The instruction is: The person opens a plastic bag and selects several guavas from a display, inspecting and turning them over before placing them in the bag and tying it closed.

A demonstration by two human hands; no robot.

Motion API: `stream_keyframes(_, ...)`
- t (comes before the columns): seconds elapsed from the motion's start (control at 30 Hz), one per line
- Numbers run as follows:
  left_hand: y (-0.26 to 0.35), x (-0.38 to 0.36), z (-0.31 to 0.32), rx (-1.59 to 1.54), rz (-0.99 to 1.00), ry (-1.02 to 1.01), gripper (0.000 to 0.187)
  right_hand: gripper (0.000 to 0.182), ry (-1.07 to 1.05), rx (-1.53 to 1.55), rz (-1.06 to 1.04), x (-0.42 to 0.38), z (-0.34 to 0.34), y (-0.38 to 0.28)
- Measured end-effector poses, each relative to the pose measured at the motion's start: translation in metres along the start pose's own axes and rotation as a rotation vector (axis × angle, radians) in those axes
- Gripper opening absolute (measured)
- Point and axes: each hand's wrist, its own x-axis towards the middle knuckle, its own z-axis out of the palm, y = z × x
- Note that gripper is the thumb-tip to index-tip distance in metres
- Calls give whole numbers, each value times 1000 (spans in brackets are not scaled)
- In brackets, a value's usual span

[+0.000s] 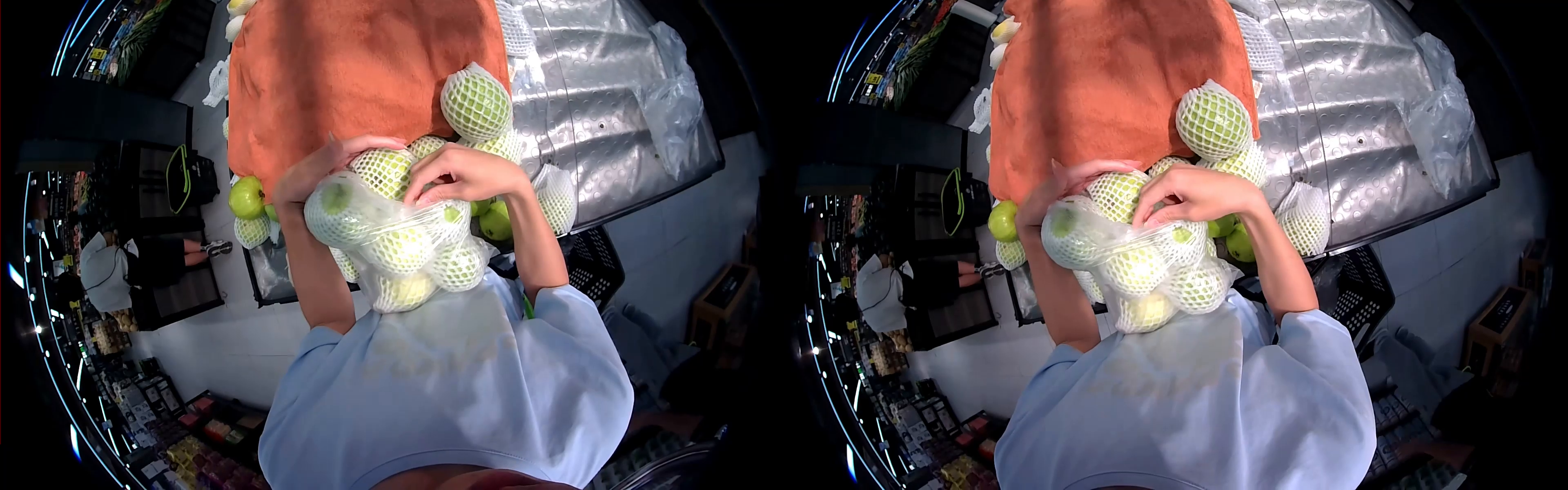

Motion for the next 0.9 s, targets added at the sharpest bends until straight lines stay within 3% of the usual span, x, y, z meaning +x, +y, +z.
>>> stream_keyframes(0.07, 0, -2, 2, -38, -5, -20, 101, 24, -24, 10, 110, 1, -4, -11)
stream_keyframes(0.13, -3, -3, 0, -98, 43, -24, 73, 22, -52, 17, 218, 0, -3, -14)
stream_keyframes(0.17, -2, -3, 3, -100, 44, -18, 73, 20, 45, 24, 174, -2, 1, -12)
stream_keyframes(0.23, 6, -2, 9, 146, 66, 28, 95, 22, 194, 11, 108, -5, 6, -10)
stream_keyframes(0.27, 6, -1, 5, 145, 66, 30, 95, 22, 192, 12, 108, -8, 7, -10)
stream_keyframes(0.33, 2, 2, -7, 573, 183, -56, 90, 23, 251, 56, 161, -13, 9, -11)
stream_keyframes(0.47, -10, -1, -11, 431, 298, -106, 83, 23, 264, 119, 255, -18, 7, -27)
stream_keyframes(0.53, -4, -4, -6, 429, 415, -141, 62, 23, 363, -35, 230, -21, 9, -26)
stream_keyframes(0.57, -3, -5, -6, 427, 412, -140, 62, 23, 363, -31, 232, -21, 9, -27)
stream_keyframes(0.63, -3, -7, -5, 563, 425, -132, 46, 21, 511, -392, 135, -20, 6, -36)
stream_keyframes(0.8, 11, -11, 11, 620, 359, -84, 41, 20, 570, -558, 210, -14, 4, -63)
stream_keyframes(0.9, 13, -8, 14, 648, 359, -69, 41, 29, 809, -557, 321, -2, 7, -66)
